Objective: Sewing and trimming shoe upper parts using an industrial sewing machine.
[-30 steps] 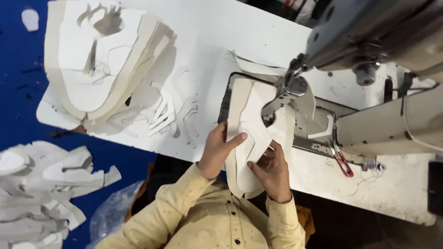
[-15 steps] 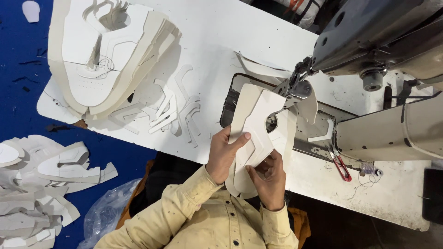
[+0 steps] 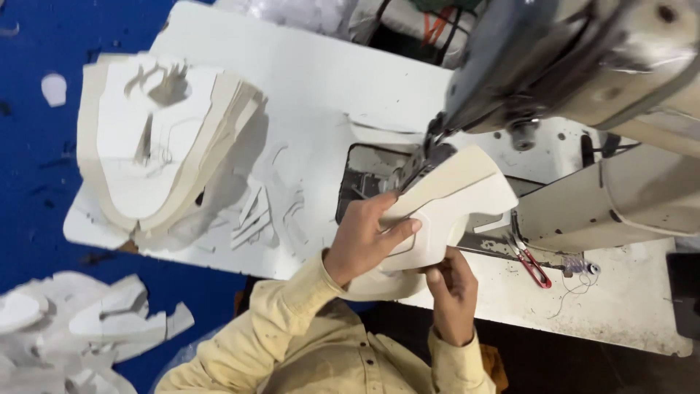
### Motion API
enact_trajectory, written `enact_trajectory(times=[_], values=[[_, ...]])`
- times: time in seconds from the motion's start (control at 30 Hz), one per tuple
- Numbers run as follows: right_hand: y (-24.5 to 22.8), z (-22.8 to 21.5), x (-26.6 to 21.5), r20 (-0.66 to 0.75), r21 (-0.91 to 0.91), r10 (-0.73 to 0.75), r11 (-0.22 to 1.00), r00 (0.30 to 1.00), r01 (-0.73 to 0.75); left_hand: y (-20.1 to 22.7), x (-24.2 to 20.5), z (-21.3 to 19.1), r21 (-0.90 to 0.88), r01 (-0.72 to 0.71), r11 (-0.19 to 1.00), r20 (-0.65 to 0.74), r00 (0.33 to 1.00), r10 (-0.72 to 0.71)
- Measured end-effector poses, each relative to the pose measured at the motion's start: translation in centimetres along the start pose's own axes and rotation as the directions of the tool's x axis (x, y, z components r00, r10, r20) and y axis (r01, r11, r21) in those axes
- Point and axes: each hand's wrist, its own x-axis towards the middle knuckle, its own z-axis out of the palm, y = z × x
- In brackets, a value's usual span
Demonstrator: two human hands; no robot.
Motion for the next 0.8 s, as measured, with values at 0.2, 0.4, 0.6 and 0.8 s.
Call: enact_trajectory(times=[0.2, 0.4, 0.6, 0.8], values=[[-0.4, 1.1, 4.0, -0.068, -0.049, 0.349, 0.935, 0.935, -0.352, -3.0, 5.1, -0.8, 0.294, 0.097, 0.951, 0.275, 0.944, -0.182], [-0.8, 2.5, 5.9, -0.068, 0.101, 0.304, 0.95, 0.95, -0.296, -5.5, 9.5, -1.0, 0.013, 0.408, 0.913, 0.365, 0.848, -0.384], [-1.8, 3.6, 7.8, -0.112, 0.181, 0.316, 0.939, 0.942, -0.293, -5.5, 13.0, -1.2, -0.02, 0.506, 0.862, 0.42, 0.787, -0.452], [-1.4, 5.6, 9.0, -0.139, 0.266, 0.329, 0.921, 0.934, -0.285, -5.2, 16.2, -1.7, 0.206, 0.352, 0.913, 0.451, 0.794, -0.408]])
